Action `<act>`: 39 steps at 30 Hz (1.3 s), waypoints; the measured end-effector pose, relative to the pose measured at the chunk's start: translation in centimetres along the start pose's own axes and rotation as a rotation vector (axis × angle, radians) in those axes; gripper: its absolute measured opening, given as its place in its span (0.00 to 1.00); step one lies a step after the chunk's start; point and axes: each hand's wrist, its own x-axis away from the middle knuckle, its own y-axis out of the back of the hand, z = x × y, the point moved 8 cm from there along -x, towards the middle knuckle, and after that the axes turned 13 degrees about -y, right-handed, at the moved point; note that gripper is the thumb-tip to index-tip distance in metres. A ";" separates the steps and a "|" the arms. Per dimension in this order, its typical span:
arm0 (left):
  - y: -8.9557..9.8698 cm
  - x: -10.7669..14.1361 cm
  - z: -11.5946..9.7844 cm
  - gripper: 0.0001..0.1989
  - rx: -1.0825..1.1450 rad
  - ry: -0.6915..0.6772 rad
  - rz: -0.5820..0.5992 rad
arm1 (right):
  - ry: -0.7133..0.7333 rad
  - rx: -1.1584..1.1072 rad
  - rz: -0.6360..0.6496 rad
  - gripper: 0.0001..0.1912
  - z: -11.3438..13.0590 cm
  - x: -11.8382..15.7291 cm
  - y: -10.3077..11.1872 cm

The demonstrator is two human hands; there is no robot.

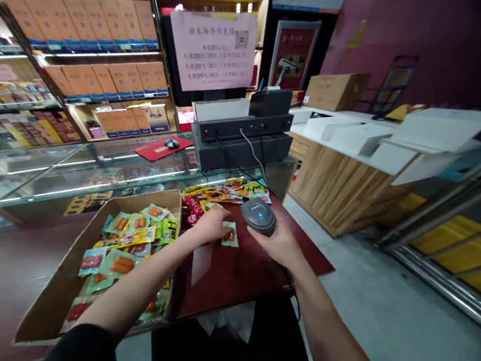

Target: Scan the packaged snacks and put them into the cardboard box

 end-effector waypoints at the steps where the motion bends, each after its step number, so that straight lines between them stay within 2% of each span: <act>1: -0.9 0.2 -0.5 0.19 -0.065 -0.037 0.058 | -0.013 0.004 -0.010 0.19 -0.5 0.3 0.3; 5: -3.2 2.0 -1.1 0.24 -0.198 -0.106 0.230 | -0.029 0.028 -0.041 0.17 -1.9 1.3 1.0; 8: -3.7 2.5 -1.1 0.23 -0.243 -0.099 0.259 | -0.046 0.024 -0.026 0.16 -2.4 1.8 0.9; 11: -3.9 2.5 -1.5 0.16 -0.303 -0.092 0.284 | -0.066 0.026 -0.018 0.16 -2.6 2.0 0.8; 13: -3.6 2.3 -1.7 0.14 -0.331 -0.067 0.263 | -0.072 0.017 -0.016 0.16 -2.5 2.1 0.8; 16: -2.0 2.1 -1.3 0.12 -0.274 0.013 0.119 | -0.064 -0.004 -0.011 0.15 -2.1 2.4 0.6; 20: 1.1 2.3 1.3 0.05 0.021 0.145 -0.212 | -0.045 -0.040 0.017 0.15 -1.4 2.8 0.0; 22: 2.3 2.8 3.5 0.04 0.255 0.276 -0.407 | -0.015 -0.068 0.026 0.15 -0.6 2.9 -0.5; 24: 2.9 3.4 5.3 0.06 0.570 0.389 -0.608 | 0.028 -0.094 0.039 0.15 0.4 3.1 -1.1; 26: 3.1 3.7 6.1 0.11 0.887 0.418 -0.789 | 0.066 -0.100 0.057 0.16 1.6 3.1 -1.9; 28: 3.5 3.9 6.1 0.15 1.091 0.391 -0.909 | 0.090 -0.092 0.073 0.17 2.8 3.1 -2.8; 30: 3.9 4.1 6.0 0.18 1.175 0.367 -0.947 | 0.103 -0.085 0.090 0.18 3.9 3.1 -3.6; 33: 4.1 4.6 6.1 0.17 1.215 0.385 -0.949 | 0.096 -0.080 0.124 0.17 4.8 2.8 -4.4; 39: 4.0 5.0 7.3 0.15 1.196 0.433 -0.969 | 0.075 -0.044 0.112 0.18 4.3 2.1 -4.6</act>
